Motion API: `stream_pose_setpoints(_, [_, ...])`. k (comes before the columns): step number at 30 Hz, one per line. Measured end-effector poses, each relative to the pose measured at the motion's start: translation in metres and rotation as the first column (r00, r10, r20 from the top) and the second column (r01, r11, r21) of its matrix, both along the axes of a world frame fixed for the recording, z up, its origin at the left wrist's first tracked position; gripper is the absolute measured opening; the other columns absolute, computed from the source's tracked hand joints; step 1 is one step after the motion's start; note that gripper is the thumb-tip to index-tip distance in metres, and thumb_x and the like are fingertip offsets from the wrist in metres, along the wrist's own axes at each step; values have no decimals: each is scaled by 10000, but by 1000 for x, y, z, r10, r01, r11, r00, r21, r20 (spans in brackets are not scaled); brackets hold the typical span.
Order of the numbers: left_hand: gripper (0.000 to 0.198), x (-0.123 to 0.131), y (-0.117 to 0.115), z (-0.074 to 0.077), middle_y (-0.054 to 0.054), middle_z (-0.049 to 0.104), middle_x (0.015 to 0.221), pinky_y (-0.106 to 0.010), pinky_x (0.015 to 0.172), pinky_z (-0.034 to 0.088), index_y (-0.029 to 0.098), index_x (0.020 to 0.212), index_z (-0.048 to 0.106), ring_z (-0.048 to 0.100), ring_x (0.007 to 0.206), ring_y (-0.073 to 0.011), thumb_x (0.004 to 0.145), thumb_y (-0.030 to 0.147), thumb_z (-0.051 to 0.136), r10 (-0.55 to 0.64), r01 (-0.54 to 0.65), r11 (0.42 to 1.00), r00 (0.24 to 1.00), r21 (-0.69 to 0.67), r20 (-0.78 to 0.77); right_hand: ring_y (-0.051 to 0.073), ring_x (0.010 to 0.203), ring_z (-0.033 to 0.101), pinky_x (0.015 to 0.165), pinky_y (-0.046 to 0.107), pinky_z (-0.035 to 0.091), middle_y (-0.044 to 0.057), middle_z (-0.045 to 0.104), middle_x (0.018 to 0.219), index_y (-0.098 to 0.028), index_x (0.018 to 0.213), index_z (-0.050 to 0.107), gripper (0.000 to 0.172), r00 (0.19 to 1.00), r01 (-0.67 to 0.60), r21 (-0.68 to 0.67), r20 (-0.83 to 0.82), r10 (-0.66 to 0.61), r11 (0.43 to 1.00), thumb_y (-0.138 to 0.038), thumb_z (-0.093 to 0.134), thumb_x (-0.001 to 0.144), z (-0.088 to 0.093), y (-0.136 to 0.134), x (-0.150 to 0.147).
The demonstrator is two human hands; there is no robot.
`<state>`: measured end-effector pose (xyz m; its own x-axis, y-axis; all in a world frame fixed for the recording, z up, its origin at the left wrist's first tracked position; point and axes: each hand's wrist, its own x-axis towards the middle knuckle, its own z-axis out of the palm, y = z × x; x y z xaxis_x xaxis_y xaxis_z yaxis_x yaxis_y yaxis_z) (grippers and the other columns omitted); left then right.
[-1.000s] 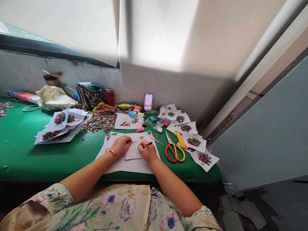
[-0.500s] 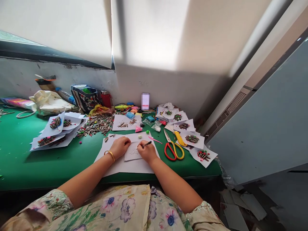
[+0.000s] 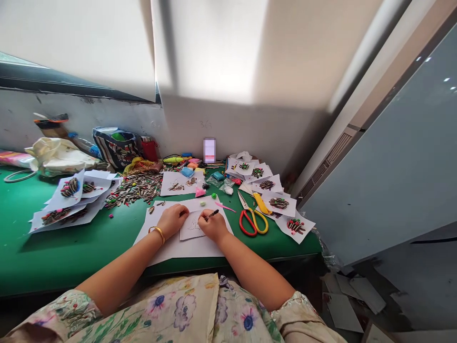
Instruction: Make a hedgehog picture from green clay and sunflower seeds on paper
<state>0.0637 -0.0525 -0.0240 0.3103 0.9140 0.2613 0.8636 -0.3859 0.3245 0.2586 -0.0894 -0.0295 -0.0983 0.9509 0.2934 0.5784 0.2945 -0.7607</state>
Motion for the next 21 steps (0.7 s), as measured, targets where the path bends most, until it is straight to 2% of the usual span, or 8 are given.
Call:
stream_pose_setpoints(5, [154, 0, 0, 0, -49, 695, 909, -312, 755, 433, 216, 851, 681, 621, 869, -210, 865, 224, 528, 0, 0, 1000, 1000, -2, 0, 143, 683, 572, 633, 236, 412, -5, 653, 709, -207, 728, 642, 188, 1000, -5, 28, -11, 5, 1000, -204, 468, 801, 0, -7, 1])
stream_pose_setpoints(21, [159, 1, -1, -1, -50, 705, 927, -330, 801, 441, 227, 863, 684, 625, 896, -218, 864, 237, 525, 18, -18, 1000, 1000, -13, 2, 139, 671, 558, 622, 230, 390, -13, 649, 689, -213, 688, 631, 167, 999, -8, -5, 43, 9, 1000, -201, 494, 782, 0, -10, -2])
